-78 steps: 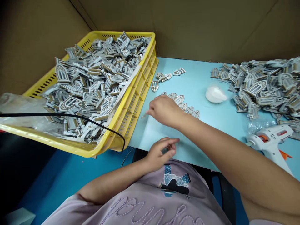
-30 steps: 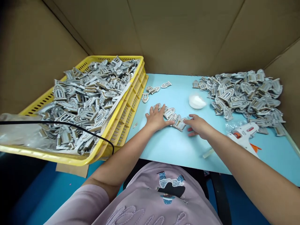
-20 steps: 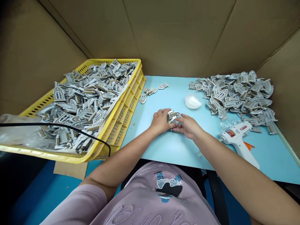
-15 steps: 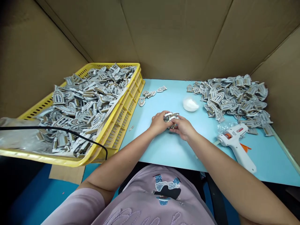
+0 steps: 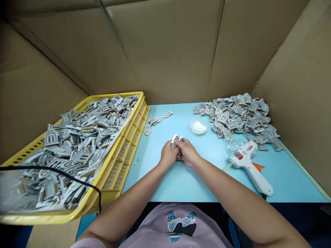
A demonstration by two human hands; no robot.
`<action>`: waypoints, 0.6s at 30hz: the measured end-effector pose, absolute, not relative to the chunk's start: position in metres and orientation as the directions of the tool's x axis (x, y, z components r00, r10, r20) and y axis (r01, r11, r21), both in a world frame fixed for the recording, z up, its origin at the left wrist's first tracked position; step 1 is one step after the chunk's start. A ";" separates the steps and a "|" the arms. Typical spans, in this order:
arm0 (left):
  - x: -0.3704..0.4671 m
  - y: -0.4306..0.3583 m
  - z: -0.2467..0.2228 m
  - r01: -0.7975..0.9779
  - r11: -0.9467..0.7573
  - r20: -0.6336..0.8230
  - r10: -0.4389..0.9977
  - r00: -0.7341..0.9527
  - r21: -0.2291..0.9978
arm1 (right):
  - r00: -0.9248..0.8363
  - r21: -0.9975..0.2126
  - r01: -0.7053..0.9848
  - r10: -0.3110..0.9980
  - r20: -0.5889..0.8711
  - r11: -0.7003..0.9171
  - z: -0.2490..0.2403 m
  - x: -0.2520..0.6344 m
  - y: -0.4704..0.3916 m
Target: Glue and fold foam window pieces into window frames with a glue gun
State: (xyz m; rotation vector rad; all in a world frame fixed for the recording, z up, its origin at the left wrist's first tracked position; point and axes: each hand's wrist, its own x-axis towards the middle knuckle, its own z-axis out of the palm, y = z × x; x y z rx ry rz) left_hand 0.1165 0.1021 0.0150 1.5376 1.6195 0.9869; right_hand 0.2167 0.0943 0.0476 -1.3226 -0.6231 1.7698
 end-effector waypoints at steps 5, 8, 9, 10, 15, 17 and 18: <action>0.120 0.097 0.040 0.483 -0.055 0.087 0.995 -0.043 0.874 | -0.086 -0.782 -0.390 0.864 -0.495 -0.487 0.073 0.220 0.089; 0.135 0.103 0.069 0.475 -0.136 0.160 0.987 -0.010 0.869 | -0.074 -0.811 -0.430 0.911 -0.406 -0.396 0.100 0.237 0.091; 0.145 0.109 0.079 0.470 -0.162 0.180 0.984 0.007 0.868 | -0.061 -0.822 -0.437 0.924 -0.378 -0.365 0.108 0.248 0.096; 0.157 0.118 0.089 0.464 -0.184 0.194 0.981 0.027 0.866 | -0.040 -0.832 -0.440 0.933 -0.357 -0.337 0.116 0.261 0.103; 0.254 0.195 0.120 0.405 -0.257 0.178 0.959 0.223 0.877 | 0.092 -0.871 -0.410 0.938 -0.335 -0.271 0.143 0.351 0.161; 0.297 0.230 0.128 0.370 -0.251 0.136 0.941 0.309 0.894 | 0.149 -0.881 -0.387 0.924 -0.353 -0.274 0.150 0.391 0.188; 0.317 0.245 0.132 0.342 -0.250 0.123 0.928 0.353 0.906 | 0.183 -0.887 -0.375 0.916 -0.356 -0.270 0.153 0.411 0.201</action>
